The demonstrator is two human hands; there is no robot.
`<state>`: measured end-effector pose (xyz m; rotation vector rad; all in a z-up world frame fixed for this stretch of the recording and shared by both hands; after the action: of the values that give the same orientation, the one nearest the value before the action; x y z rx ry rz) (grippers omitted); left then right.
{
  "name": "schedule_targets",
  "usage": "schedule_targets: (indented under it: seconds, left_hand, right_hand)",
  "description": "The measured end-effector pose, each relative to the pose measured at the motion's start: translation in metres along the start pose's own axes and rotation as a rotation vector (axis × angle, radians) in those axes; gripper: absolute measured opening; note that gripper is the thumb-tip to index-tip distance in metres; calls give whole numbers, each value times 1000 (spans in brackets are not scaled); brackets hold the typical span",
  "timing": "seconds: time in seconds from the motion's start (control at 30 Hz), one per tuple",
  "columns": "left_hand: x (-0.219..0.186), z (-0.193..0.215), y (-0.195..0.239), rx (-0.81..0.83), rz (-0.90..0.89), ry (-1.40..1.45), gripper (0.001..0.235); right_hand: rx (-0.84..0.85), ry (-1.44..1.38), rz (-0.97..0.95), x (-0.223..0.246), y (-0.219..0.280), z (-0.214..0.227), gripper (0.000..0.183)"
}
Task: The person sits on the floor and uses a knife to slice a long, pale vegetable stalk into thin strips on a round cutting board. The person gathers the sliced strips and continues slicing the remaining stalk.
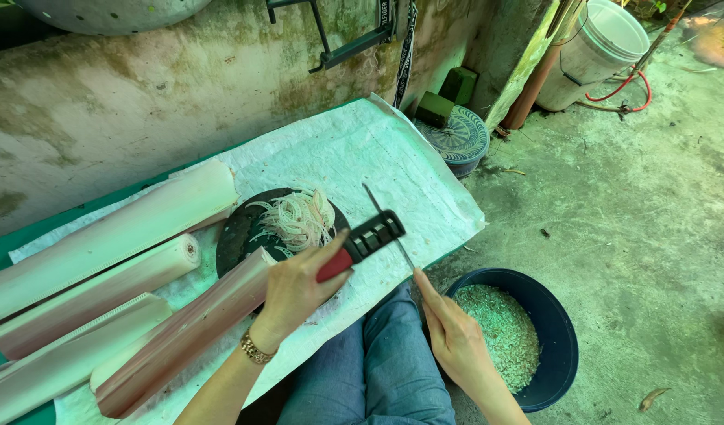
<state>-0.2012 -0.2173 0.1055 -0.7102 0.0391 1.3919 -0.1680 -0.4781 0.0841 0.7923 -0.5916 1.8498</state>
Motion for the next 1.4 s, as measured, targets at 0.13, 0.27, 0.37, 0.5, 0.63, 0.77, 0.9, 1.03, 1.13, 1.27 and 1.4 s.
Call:
schedule_targets:
  seconds: [0.13, 0.27, 0.37, 0.5, 0.63, 0.77, 0.9, 1.03, 1.13, 1.27, 1.4]
  left_hand:
    - [27, 42, -6, -311, 9, 98, 62]
    - [35, 64, -6, -255, 53, -108, 63]
    - [18, 49, -10, -197, -55, -109, 62]
    - [2, 33, -2, -106, -23, -60, 62]
    - [1, 34, 4, -136, -77, -30, 62]
    - [5, 34, 7, -81, -58, -25, 64]
    - [9, 33, 7, -13, -28, -35, 67]
    - [6, 33, 9, -18, -33, -40, 68]
    - [5, 31, 11, -13, -31, -43, 68]
    - [9, 27, 15, 13, -15, -58, 65]
    - [18, 36, 12, -109, -15, -47, 63]
  right_hand:
    - [118, 0, 182, -36, 33, 19, 55]
    - [66, -297, -449, -91, 46, 47, 56]
    - [86, -236, -255, -74, 36, 39, 65]
    - [57, -192, -36, -22, 5, 19, 60]
    - [14, -191, 132, 22, -8, 8, 57]
    - [-29, -104, 141, 37, -13, -2, 54]
    - [-66, -25, 172, 39, -15, -13, 55]
    - [-53, 59, 161, 39, -15, -21, 57]
    - [-71, 95, 186, 40, -15, -23, 59]
    - [-29, 124, 153, 33, -14, -28, 62]
    - [43, 148, 121, 13, 5, -22, 64]
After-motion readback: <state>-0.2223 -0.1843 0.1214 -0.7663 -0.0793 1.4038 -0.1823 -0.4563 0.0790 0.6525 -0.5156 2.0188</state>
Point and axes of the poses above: each hand's wrist, its own y-axis away from the middle knuckle, its own z-axis out of the back of the hand, x = y × z, the point moved 4 cm from there along -y, towards the middle knuckle, and after that the axes turned 8 degrees about -z, right-handed, at the moved point
